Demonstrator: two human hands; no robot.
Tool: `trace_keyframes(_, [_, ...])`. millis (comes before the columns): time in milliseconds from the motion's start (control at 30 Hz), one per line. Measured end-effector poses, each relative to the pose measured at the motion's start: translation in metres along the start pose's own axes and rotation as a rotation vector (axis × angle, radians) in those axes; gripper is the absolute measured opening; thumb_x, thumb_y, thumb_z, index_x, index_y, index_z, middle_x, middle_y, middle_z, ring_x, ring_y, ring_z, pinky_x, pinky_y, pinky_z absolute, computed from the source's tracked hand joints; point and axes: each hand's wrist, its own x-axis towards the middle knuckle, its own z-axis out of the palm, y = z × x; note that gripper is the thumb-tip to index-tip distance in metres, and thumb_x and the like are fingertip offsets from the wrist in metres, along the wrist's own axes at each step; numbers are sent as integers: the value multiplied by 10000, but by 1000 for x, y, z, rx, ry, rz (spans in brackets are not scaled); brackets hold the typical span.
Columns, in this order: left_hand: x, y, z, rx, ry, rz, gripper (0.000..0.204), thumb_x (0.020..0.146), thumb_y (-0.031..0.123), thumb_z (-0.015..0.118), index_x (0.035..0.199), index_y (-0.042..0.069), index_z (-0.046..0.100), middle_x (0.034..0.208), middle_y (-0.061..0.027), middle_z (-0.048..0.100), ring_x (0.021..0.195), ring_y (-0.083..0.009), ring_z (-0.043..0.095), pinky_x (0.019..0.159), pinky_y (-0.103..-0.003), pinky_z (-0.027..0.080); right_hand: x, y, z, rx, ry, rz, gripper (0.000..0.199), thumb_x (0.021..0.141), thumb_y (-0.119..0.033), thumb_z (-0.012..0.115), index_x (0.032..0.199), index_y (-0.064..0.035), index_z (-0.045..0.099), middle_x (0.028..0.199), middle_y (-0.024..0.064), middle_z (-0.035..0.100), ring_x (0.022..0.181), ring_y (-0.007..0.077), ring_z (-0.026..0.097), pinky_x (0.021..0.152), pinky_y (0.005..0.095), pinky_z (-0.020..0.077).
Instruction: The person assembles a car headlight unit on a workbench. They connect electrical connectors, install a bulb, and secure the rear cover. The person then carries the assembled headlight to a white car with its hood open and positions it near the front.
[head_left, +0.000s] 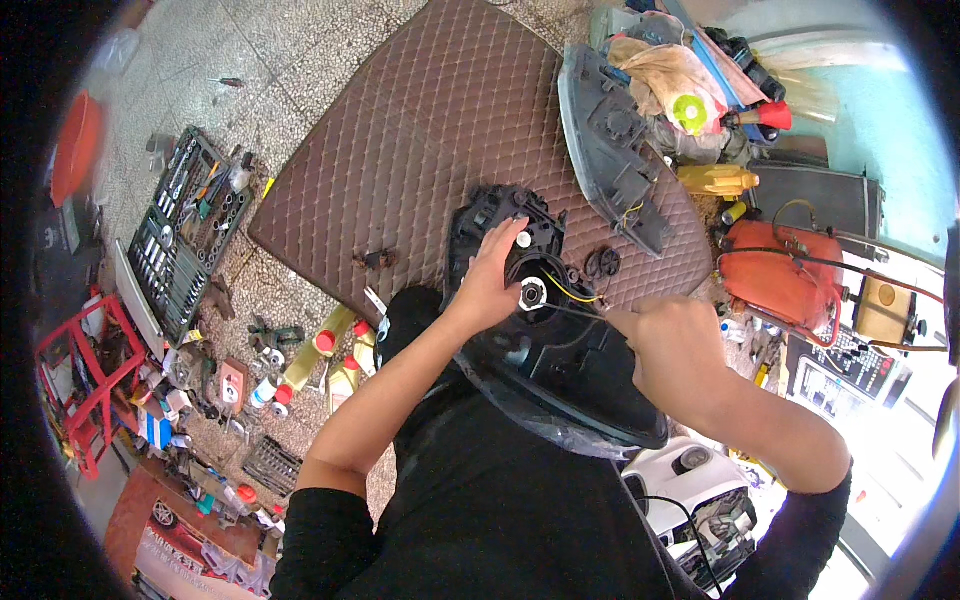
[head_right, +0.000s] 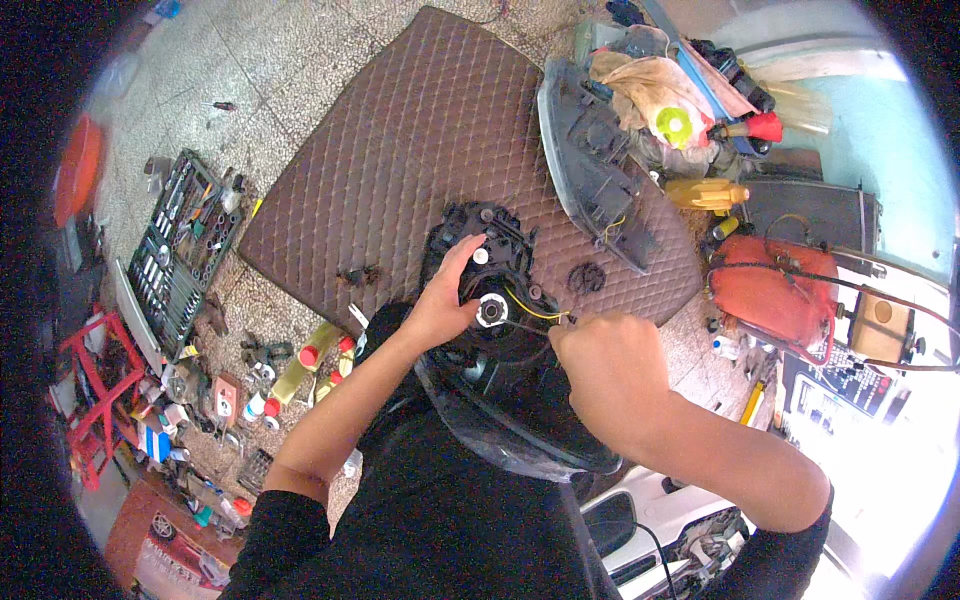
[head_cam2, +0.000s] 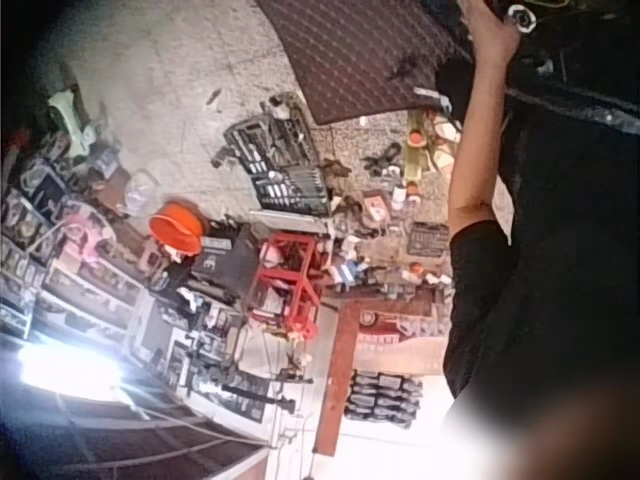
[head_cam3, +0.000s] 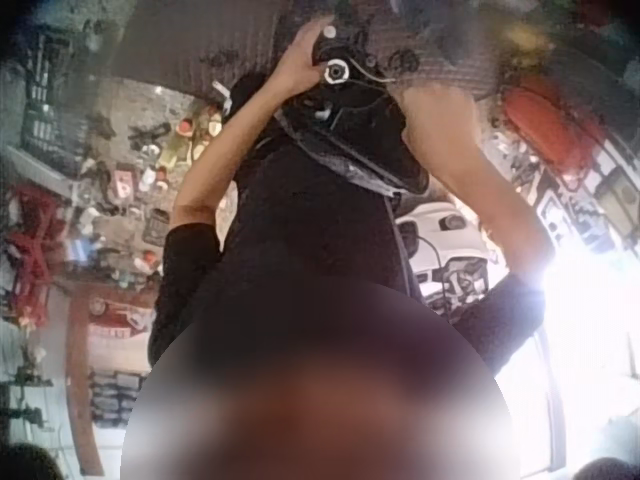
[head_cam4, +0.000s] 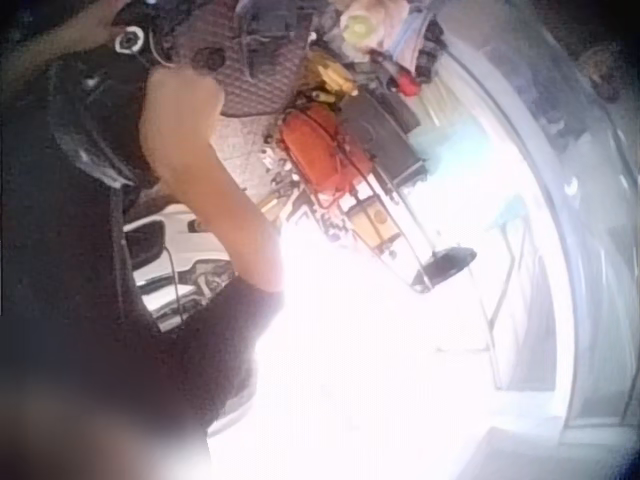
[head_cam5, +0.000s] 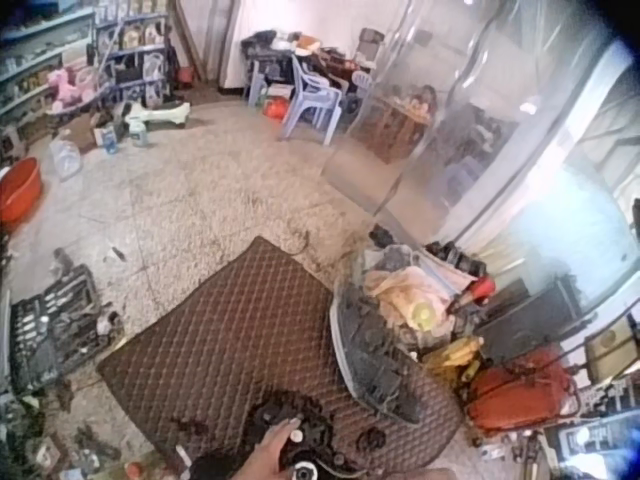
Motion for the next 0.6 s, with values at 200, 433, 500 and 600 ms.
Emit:
trace_keyframes(200, [-3,-1,2,18,-2,-12,953,759,-116,688,1601,143,323,1659,-233,297,1572,-383,247,1281,-430,233,0,-3,4,1,-19,64,222,695,-40,724,917,-39,744,770,190,720,785,372,741,721,480,586])
trace_keyframes(433, [-2,-8,3,-65,-2,11,939,789,-78,654,1605,247,323,1693,-168,258,1591,-417,155,1201,-723,183,-4,-6,-2,-20,-21,34,243,726,-24,703,965,-52,738,856,174,726,819,357,738,714,475,586])
trace_keyframes(500, [-1,-8,4,-66,-5,-10,939,789,-77,655,1605,248,322,1694,-168,257,1591,-418,156,1202,-722,184,-13,-5,-10,-49,-19,-17,250,758,-24,684,1002,-59,730,887,158,724,831,344,738,705,460,585])
trace_keyframes(600, [0,-9,3,-65,1,17,940,787,-74,660,1603,247,323,1690,-189,253,1590,-417,158,1198,-726,193,-12,0,-15,-112,143,13,250,798,-41,656,1039,-66,716,892,130,716,830,325,735,689,436,585])
